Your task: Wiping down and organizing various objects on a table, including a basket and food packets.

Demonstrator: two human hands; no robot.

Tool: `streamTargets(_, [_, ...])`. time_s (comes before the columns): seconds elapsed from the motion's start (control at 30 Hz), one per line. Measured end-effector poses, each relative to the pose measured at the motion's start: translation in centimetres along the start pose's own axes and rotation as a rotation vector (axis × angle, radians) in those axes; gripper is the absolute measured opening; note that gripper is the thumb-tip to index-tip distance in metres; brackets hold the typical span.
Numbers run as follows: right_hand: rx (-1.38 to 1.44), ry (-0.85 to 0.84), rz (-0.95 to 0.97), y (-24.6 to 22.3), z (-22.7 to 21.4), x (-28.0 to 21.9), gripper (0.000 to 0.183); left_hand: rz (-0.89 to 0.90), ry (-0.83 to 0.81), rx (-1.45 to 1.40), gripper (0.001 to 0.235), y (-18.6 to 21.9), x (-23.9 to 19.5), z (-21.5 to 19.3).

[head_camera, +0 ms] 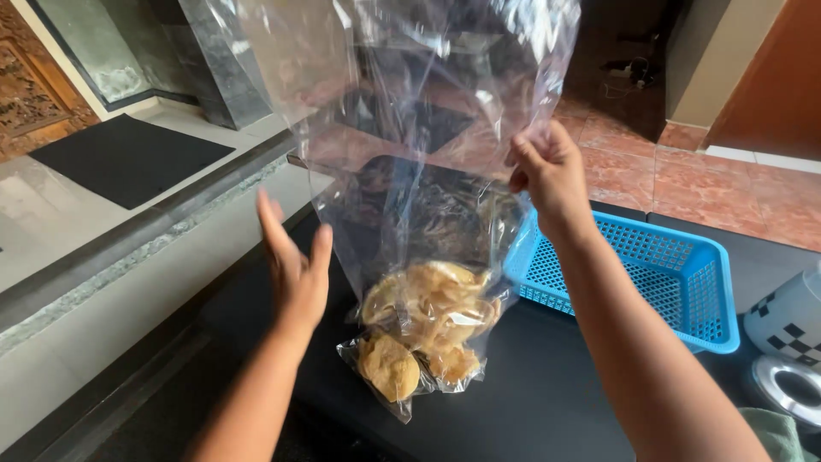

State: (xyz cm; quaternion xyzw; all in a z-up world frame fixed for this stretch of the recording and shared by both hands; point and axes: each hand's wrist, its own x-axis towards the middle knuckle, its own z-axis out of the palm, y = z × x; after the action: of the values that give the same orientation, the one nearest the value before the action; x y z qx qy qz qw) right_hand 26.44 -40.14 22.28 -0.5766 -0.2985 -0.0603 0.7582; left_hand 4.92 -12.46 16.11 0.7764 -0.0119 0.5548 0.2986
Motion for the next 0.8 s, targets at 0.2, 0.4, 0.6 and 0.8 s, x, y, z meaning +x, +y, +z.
streamTargets(0.2, [0.012,-0.002,-0.204,-7.1,0.4,-0.1,0.010,-0.582,-0.329,-0.212,0.120,-6.6,-16.1,2.5])
streamTargets(0.4, [0.052,-0.012,-0.395,-14.5,-1.9,-2.9,0.010,-0.641,-0.434,0.241,0.117,-3.9,-19.2,3.0])
streamTargets(0.6, [0.318,-0.033,-0.159,-16.6,-3.9,-10.0,0.011,-0.473,-0.201,-0.472,0.102,0.3,-16.1,2.5])
streamTargets(0.8, [0.679,0.137,0.174,-11.9,-5.4,-17.5,0.023,-0.464,-0.280,-1.106,0.120,4.5,-12.9,1.2])
